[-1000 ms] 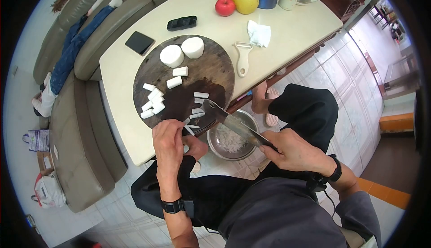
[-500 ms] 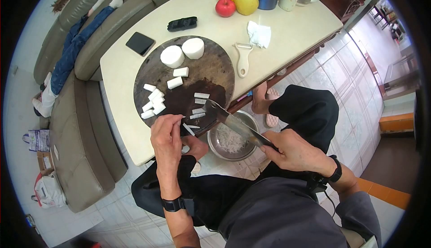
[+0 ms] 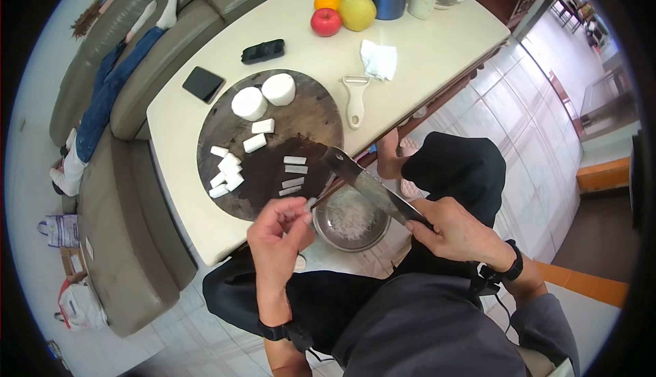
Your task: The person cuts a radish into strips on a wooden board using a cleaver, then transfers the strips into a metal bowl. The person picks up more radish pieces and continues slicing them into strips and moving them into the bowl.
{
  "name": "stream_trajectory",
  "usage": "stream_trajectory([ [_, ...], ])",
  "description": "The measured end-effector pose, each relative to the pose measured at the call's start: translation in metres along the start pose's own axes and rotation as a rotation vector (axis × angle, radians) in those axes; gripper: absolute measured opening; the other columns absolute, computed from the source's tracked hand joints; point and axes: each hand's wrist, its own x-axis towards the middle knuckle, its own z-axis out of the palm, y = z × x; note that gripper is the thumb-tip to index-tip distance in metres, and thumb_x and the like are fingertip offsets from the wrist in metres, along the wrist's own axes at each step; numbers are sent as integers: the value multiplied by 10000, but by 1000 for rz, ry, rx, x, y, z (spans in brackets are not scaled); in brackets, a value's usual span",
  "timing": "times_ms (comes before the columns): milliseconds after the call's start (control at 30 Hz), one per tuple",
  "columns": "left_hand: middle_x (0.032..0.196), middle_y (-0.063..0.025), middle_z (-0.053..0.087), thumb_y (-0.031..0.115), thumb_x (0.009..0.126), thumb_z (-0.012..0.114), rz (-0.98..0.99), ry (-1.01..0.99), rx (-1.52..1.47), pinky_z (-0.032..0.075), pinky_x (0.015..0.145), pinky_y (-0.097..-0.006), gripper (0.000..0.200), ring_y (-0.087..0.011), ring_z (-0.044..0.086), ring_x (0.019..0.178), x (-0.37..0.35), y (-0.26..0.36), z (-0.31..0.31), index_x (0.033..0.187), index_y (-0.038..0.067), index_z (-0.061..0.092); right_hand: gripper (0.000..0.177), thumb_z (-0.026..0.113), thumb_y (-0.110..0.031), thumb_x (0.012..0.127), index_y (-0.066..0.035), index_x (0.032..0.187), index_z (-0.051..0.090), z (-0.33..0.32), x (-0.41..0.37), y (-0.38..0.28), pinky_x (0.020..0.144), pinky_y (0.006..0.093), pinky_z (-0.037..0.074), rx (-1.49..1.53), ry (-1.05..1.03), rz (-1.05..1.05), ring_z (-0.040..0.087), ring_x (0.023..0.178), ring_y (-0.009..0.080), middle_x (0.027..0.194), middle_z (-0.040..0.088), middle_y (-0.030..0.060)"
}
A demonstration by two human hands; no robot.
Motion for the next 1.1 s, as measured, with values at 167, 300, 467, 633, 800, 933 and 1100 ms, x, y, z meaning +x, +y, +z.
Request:
stream_trajectory([
  [167, 912, -54, 659, -89, 829, 661, -93, -12, -110, 492, 758, -221, 253, -98, 617, 834, -27, -24, 26, 1072, -31, 620, 144, 600, -73, 854, 58, 845, 540, -6, -10, 8, 495, 421, 385, -8, 8, 12, 507, 506, 376, 519, 453, 194],
  [300, 868, -67, 670, -83, 796, 683, -90, 5, 84, 502, 753, -233, 245, -113, 636, 794, -33, -55, 37, 1028, -10, 648, 148, 600, -73, 857, 59, 849, 533, -6, -15, 11, 495, 423, 380, 3, 22, 7, 499, 503, 379, 509, 438, 190],
  [467, 853, -47, 647, -55, 785, 697, -32, 32, 226, 488, 712, -225, 195, -103, 601, 777, -34, -60, 38, 970, 1, 670, 150, 597, -79, 863, 58, 858, 536, -4, -20, 15, 493, 420, 379, 13, 46, -36, 498, 499, 377, 504, 433, 188],
  [633, 885, -46, 645, -34, 817, 678, 50, 161, 241, 478, 726, -235, 159, -103, 587, 799, -29, -39, 24, 973, 1, 679, 150, 592, -85, 870, 58, 875, 547, -7, -21, 15, 502, 425, 384, 8, 20, -4, 501, 500, 374, 501, 432, 188],
  [800, 933, -101, 656, -45, 797, 667, 235, 249, 616, 493, 788, -298, 188, -215, 630, 870, -21, -9, 3, 981, -8, 678, 149, 592, -86, 867, 57, 888, 555, -12, -15, 8, 496, 423, 382, -14, 19, -43, 495, 502, 377, 504, 432, 192],
  [933, 1026, -115, 637, -78, 787, 643, 294, 216, 863, 500, 808, -308, 232, -259, 627, 935, -19, -13, -20, 1005, -5, 670, 143, 593, -78, 864, 57, 887, 555, -15, -3, 2, 502, 424, 386, -28, -12, -54, 494, 507, 384, 514, 442, 197],
  [1100, 1008, -124, 632, -79, 786, 640, 321, 160, 892, 501, 793, -322, 217, -275, 626, 915, -9, -19, -25, 988, -6, 673, 136, 603, -69, 853, 54, 888, 558, -11, 11, -1, 512, 429, 390, -30, -20, -47, 508, 534, 395, 546, 470, 208],
])
